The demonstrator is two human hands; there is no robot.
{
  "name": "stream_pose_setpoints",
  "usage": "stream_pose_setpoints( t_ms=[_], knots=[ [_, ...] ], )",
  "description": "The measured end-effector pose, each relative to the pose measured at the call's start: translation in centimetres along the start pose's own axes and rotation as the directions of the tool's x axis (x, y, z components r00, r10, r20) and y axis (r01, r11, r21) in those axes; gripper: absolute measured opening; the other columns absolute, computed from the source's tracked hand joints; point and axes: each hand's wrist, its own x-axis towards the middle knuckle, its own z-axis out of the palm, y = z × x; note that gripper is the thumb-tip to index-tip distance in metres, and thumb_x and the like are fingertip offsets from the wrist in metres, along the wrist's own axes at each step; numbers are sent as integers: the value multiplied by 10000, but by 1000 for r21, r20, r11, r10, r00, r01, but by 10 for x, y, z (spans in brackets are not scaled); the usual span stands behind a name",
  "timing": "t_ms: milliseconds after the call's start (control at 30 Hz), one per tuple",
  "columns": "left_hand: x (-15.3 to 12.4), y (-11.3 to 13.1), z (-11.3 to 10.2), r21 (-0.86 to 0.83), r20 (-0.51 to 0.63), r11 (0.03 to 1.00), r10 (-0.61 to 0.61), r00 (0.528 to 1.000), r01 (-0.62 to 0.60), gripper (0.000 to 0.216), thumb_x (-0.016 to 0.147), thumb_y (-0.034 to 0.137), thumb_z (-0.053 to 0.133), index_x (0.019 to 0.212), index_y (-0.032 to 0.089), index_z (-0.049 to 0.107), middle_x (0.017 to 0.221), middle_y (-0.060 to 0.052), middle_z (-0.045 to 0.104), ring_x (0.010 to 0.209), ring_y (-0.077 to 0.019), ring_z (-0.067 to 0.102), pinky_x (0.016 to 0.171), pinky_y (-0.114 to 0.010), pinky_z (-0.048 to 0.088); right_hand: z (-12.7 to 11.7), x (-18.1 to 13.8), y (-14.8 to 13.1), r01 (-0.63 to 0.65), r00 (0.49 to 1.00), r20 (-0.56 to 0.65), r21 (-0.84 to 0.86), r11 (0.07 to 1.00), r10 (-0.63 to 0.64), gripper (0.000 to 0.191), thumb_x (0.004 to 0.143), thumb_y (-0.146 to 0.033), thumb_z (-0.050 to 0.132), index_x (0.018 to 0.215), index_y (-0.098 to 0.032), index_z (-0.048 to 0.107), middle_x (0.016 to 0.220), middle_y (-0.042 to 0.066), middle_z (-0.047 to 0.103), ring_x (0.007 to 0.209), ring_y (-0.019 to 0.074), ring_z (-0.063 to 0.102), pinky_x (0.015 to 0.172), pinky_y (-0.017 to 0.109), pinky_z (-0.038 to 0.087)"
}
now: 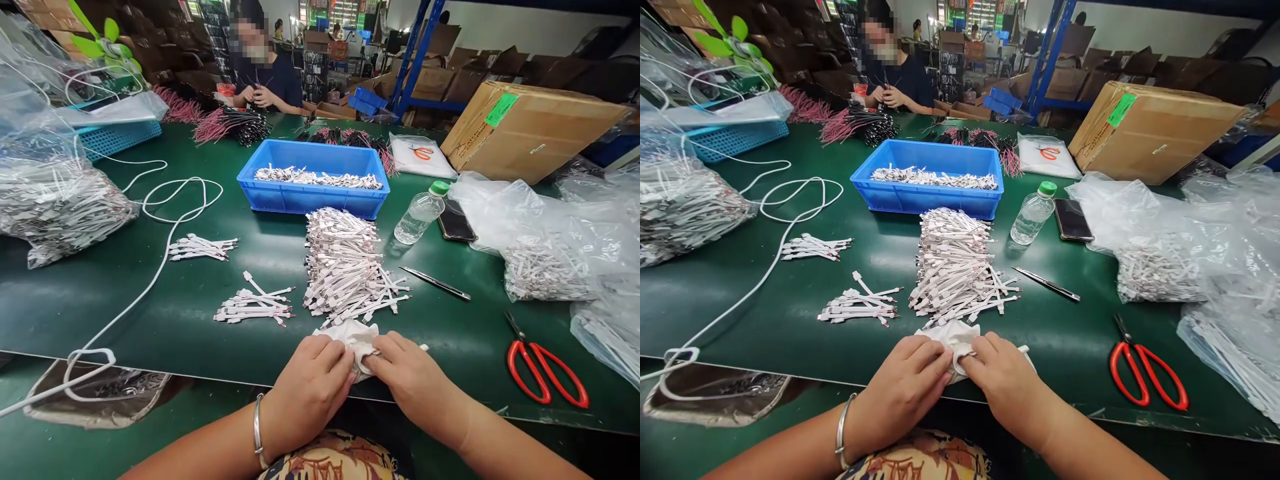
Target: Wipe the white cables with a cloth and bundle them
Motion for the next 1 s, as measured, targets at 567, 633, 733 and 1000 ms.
stream_pose_setpoints(
  t_ms=[567,633,733,1000],
  knots=[
    [2,1,0,48,41,999,-24,999,22,237,880,194,474,1106,163,538,950,-69,546,870,-229,464,780,-395,418,-4,1,10,144,989,-7,-181,973,-148,180,802,-63,446,797,-186,578,800,69,546,678,205,385,586,340,270],
    [2,1,1,54,42,998,-26,999,23,250,872,192,486,1117,165,534,952,-68,546,869,-230,463,784,-396,416,-8,2,13,233,972,23,-251,940,-235,176,806,-74,443,771,-188,573,837,75,562,680,206,392,578,345,264],
    [2,1,2,54,36,998,-16,999,14,264,874,195,486,1133,167,525,970,-69,549,880,-233,465,790,-398,413,-14,2,17,239,966,-36,-251,938,-255,222,856,-92,398,791,-185,589,890,87,569,698,203,409,599,345,293],
    [3,1,2,43,30,999,-18,999,16,258,880,186,469,1129,164,531,972,-73,555,888,-234,462,790,-403,417,0,-4,10,27,996,-79,-34,999,-29,272,887,-98,364,829,-194,611,864,77,568,725,197,422,640,328,334]
  ],
)
